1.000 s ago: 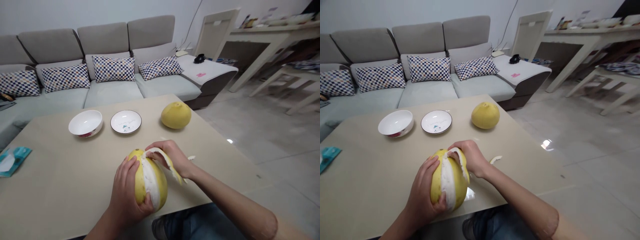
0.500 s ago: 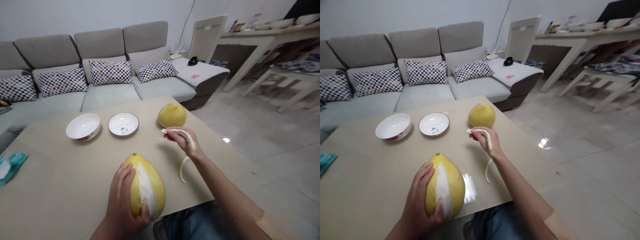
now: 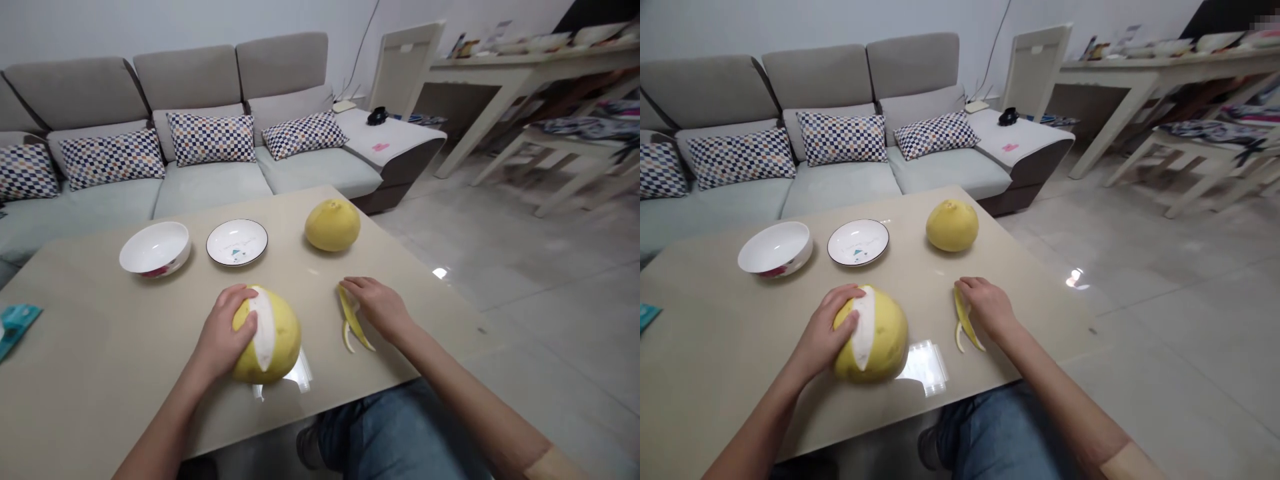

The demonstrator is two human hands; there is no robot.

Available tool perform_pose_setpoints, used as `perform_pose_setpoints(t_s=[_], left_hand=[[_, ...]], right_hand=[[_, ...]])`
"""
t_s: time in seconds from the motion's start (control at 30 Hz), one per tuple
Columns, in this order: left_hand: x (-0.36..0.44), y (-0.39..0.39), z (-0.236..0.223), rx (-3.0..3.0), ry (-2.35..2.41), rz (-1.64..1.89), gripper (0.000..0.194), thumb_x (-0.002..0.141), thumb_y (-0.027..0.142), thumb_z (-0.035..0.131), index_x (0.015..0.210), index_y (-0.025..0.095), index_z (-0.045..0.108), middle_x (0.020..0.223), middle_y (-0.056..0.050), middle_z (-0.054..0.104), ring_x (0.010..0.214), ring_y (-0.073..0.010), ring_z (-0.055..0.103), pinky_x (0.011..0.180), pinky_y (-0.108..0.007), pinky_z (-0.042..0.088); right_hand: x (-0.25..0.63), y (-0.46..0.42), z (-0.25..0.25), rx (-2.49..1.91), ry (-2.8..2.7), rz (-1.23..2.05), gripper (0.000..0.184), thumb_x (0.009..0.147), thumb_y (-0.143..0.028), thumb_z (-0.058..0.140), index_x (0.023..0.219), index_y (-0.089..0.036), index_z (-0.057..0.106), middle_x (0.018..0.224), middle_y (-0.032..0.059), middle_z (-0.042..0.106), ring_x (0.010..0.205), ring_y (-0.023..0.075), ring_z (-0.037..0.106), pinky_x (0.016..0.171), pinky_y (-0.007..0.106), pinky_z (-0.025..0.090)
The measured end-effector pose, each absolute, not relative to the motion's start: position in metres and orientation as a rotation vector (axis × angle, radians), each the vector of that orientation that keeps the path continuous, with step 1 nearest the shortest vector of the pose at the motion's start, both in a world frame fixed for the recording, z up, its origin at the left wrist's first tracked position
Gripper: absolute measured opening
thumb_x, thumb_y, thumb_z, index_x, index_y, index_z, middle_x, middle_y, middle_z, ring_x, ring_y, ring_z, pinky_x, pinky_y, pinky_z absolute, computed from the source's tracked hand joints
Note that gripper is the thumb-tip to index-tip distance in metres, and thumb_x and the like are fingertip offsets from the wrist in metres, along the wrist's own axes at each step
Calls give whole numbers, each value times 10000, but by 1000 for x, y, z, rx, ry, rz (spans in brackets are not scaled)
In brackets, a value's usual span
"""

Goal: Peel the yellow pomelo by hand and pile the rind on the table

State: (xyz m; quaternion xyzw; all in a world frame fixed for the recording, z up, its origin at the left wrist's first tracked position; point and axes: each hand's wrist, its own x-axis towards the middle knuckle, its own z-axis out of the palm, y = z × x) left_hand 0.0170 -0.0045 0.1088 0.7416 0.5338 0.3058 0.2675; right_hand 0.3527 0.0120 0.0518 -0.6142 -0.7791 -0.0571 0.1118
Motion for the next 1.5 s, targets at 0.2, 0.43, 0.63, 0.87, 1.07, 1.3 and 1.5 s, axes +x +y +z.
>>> perform_pose_setpoints(t_s=[0.2, 0.43, 0.63, 0.87, 1.07, 1.3, 1.5], left_hand=[[29, 23, 118, 1953, 1495, 744, 278, 878, 334, 450, 1060, 233, 634, 1274, -68, 595, 1250, -257, 520, 1084, -454, 401], [48, 29, 127, 1943, 1530, 669, 255, 842, 306, 480, 1036, 239, 631, 1111, -35, 680, 1048, -244, 619, 957, -396, 468], [47, 33, 127, 1949, 1500, 656, 255, 840, 311, 475, 1022, 236, 638, 1092, -35, 680, 1024, -241, 613, 923, -384, 477], [43, 33, 125, 1977, 1439, 672, 245, 839, 308, 484, 1020, 243, 635, 1101, -28, 679, 1043, -237, 612, 955, -379, 476], [40, 34, 123, 2004, 1404, 684, 244, 833, 302, 485, 1017, 238, 631, 1101, -29, 680, 1041, -236, 612, 962, -380, 477], [41, 38, 123, 1999, 1400, 694, 232, 823, 292, 490, 991, 241, 642, 1087, -21, 689, 1034, -230, 618, 960, -371, 478], [39, 41, 123, 1968, 1389, 683, 244, 805, 286, 490, 984, 240, 650, 1099, -21, 690, 1039, -234, 616, 981, -366, 468]], right_hand=[[299, -26, 76, -1478, -2051, 28, 360, 930, -133, 431, 1225, -186, 630, 1153, 109, 710, 1063, 229, 663, 925, 410, 542], [240, -49, 115, -1195, -2364, -63, 337, 959, -143, 400, 1224, -170, 608, 1077, 138, 662, 909, 224, 620, 722, 320, 502], [241, -36, 128, -1155, -2627, -39, 148, 952, -184, 478, 972, -218, 620, 950, 39, 606, 760, 157, 521, 578, 262, 296], [229, -19, 143, -1075, -2858, 78, 128, 885, -97, 526, 885, -202, 599, 915, 30, 586, 737, 161, 496, 529, 286, 167], [224, -12, 148, -1000, -2890, 226, 154, 850, -53, 520, 861, -194, 581, 920, 27, 610, 738, 152, 505, 536, 275, 212], [223, -7, 156, -998, -2926, 319, 184, 817, -26, 525, 764, -189, 593, 871, 23, 615, 692, 138, 498, 553, 281, 252], [236, -9, 146, -983, -2781, 365, 110, 890, -142, 536, 971, -190, 594, 973, 48, 620, 794, 163, 554, 632, 262, 359]])
